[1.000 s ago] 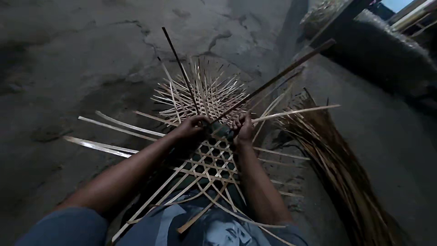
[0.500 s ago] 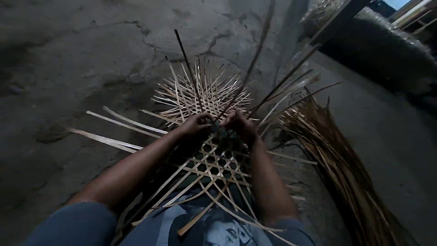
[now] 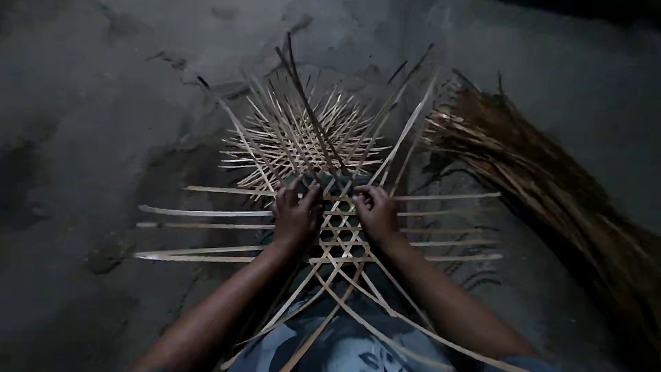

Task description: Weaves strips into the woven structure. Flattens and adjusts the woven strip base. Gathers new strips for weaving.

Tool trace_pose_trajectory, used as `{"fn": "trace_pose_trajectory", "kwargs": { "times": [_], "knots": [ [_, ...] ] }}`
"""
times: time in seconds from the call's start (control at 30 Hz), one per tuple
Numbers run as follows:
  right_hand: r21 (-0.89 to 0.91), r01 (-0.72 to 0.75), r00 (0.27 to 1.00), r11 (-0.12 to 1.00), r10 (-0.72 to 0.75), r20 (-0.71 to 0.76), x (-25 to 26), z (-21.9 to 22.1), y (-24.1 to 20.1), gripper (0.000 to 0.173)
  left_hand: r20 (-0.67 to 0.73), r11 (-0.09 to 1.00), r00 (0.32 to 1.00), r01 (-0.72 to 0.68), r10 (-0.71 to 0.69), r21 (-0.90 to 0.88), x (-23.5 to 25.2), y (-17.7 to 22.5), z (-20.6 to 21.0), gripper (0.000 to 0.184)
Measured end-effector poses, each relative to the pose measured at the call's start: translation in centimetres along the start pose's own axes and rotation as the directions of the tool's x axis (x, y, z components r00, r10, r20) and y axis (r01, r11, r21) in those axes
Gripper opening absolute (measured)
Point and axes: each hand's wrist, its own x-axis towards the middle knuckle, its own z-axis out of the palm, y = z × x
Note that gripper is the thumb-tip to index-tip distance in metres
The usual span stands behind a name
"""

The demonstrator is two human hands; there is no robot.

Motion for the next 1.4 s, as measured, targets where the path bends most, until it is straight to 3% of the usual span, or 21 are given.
{"fn": "trace_pose_trajectory", "kwargs": {
  "times": [0.1,0.23,0.37,0.63,0.83,1.13,1.3,1.4],
  "knots": [
    [-0.143,0.101,0.994,0.985,-0.106,-0.030,-1.1,1.9,1.3,0.033,-0.031,0.998,0.999,-0.020,0.022,0.062,-0.1,0.2,0.4,0.045],
    [-0.186,0.183,0.975,0.965,-0.202,-0.088,-1.1,2.6,1.4,0.028,0.006,0.991,0.999,-0.041,0.040,0.124,0.0,-0.1,0.6,0.046],
    [-0.187,0.183,0.973,0.965,-0.205,-0.108,-0.9,2.9,1.7,0.028,-0.082,0.995,0.994,-0.065,0.071,0.074,0.0,-0.5,1.0,0.040],
    [-0.186,0.199,0.960,0.962,-0.230,-0.158,-1.0,3.2,2.0,0.025,0.079,0.995,0.994,-0.077,0.071,0.067,0.7,-0.7,0.5,0.041],
    [-0.162,0.186,0.967,0.969,-0.210,-0.146,-0.9,3.2,2.1,0.026,-0.034,0.995,0.994,-0.100,0.101,0.027,0.6,-1.3,1.1,0.037],
    [-0.108,0.198,0.971,0.974,-0.210,-0.111,-0.7,2.9,2.5,0.026,0.055,0.996,0.994,-0.089,0.091,-0.030,0.9,-1.9,0.8,0.037],
    [-0.280,0.275,0.955,0.920,-0.296,-0.035,-0.9,2.9,1.6,0.043,0.086,0.996,0.992,-0.093,0.092,0.009,1.0,-1.5,0.6,0.040],
    [-0.336,0.278,0.953,0.900,-0.301,-0.016,-0.9,3.1,1.3,0.037,0.093,0.993,0.992,-0.097,0.090,0.073,0.7,-1.1,0.6,0.037]
  ]
}}
